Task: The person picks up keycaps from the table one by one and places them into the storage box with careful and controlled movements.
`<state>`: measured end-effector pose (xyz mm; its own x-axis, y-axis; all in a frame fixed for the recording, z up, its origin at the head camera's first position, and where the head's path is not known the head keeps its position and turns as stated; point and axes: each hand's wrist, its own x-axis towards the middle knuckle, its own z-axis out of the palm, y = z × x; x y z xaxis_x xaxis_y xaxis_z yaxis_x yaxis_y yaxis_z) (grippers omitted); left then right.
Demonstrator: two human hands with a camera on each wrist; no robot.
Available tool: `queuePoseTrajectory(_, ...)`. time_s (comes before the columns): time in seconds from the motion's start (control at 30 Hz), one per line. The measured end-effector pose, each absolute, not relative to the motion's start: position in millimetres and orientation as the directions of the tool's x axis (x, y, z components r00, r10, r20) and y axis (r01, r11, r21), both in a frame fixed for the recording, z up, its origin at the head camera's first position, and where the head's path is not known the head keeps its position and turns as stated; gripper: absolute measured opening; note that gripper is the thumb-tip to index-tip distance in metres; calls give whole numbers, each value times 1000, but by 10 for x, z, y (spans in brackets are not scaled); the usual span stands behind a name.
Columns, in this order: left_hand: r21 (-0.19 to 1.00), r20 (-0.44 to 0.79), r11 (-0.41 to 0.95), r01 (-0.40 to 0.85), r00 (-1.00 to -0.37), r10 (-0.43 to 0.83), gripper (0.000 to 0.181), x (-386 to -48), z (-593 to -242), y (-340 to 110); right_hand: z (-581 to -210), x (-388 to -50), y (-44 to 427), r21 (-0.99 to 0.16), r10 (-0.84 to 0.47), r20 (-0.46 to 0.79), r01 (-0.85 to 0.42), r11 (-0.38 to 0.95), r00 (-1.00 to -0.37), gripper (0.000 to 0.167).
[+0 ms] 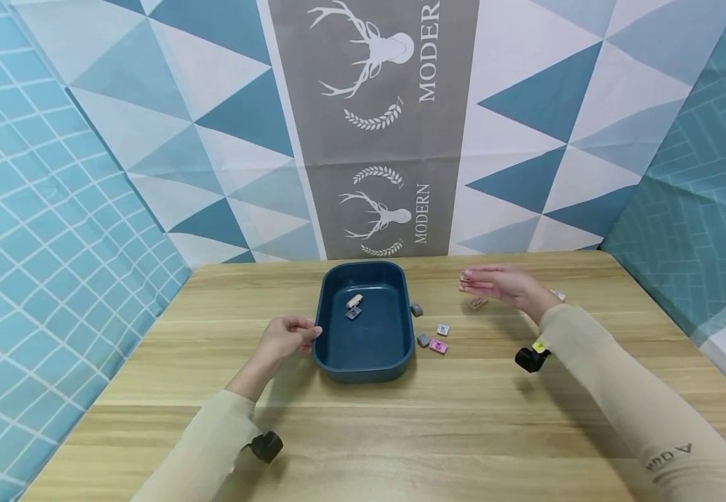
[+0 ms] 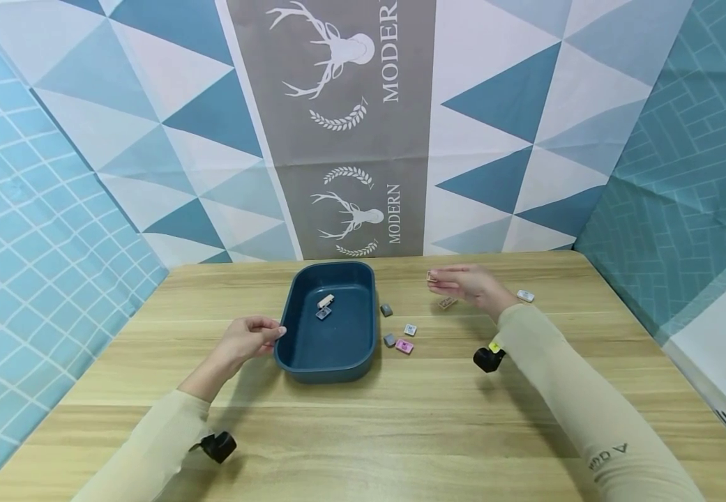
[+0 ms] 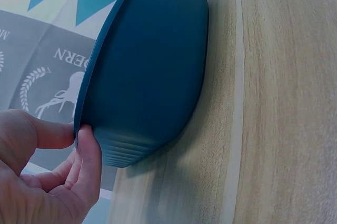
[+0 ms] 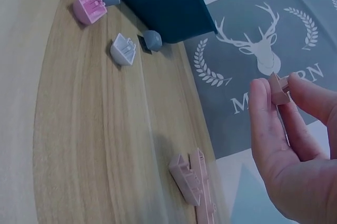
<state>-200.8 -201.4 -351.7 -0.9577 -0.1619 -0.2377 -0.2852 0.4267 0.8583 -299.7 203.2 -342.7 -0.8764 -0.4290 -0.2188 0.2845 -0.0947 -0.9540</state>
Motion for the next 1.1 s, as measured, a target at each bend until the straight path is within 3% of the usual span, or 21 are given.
queuePoseTrajectory(0.53, 868, -230, 412, -275, -960, -158, 22, -1995, -3515, -2010, -3280, -3039, 1819, -957, -434, -244, 289, -39, -867, 10)
queuePoseTrajectory(0.63, 869, -229, 410, -275, -960, -159, 22, -1990, -3510, -2012, -3248, -3059, 1777, -959, -429, -249, 284, -18, -868, 15)
queuePoseTrajectory(0.9, 879, -214, 402, -256, -966, -146, 21, -1995, -3529, -2027, -3219, -3084, 1678, -964, -438, -248, 264, 26, -864, 51)
queuePoseTrajectory(1.1, 886, -217, 388, -254, -967, -137, 22, -2009, -3550, -2031, -3172, -3083, 1568, -967, -450, -245, 252, 44, -859, 45)
